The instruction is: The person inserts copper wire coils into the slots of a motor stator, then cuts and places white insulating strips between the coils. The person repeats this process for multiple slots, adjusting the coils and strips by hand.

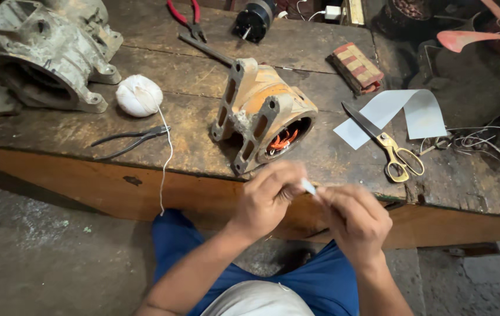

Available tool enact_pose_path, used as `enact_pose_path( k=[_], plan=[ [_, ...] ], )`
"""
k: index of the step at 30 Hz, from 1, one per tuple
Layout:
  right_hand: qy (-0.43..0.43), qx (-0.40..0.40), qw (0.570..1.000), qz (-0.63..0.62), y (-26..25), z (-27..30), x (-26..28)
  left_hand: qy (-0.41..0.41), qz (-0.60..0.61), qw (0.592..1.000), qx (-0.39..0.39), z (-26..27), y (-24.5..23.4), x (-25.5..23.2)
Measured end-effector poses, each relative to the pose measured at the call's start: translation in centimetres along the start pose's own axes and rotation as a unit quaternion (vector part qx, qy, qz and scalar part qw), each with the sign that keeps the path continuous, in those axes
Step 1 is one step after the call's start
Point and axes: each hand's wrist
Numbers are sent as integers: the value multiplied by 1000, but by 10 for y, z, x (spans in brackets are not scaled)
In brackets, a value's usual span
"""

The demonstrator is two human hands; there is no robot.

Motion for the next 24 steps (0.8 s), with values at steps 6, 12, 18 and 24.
enact_pose_path(
  k=[6,12,18,24],
  plan=[
    [-45,-34,994,92,35,-35,-16,-65,-346,932,81,-6,3,5],
    [-44,-19,989,143,63,-56,-28,-28,-348,935,67,-6,1,17],
    [-12,22,989,145,75,-63,-31,-35,-319,944,77,-3,-1,21],
    [60,-8,994,86,73,-62,-23,-50,-321,941,96,-8,-2,20]
  ],
)
Point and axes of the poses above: each hand's wrist, its own z-axis away from the middle knuckle, its own y-axis out of the palm, x = y × z, and after that the axes turned 6 degrees about x, right-handed
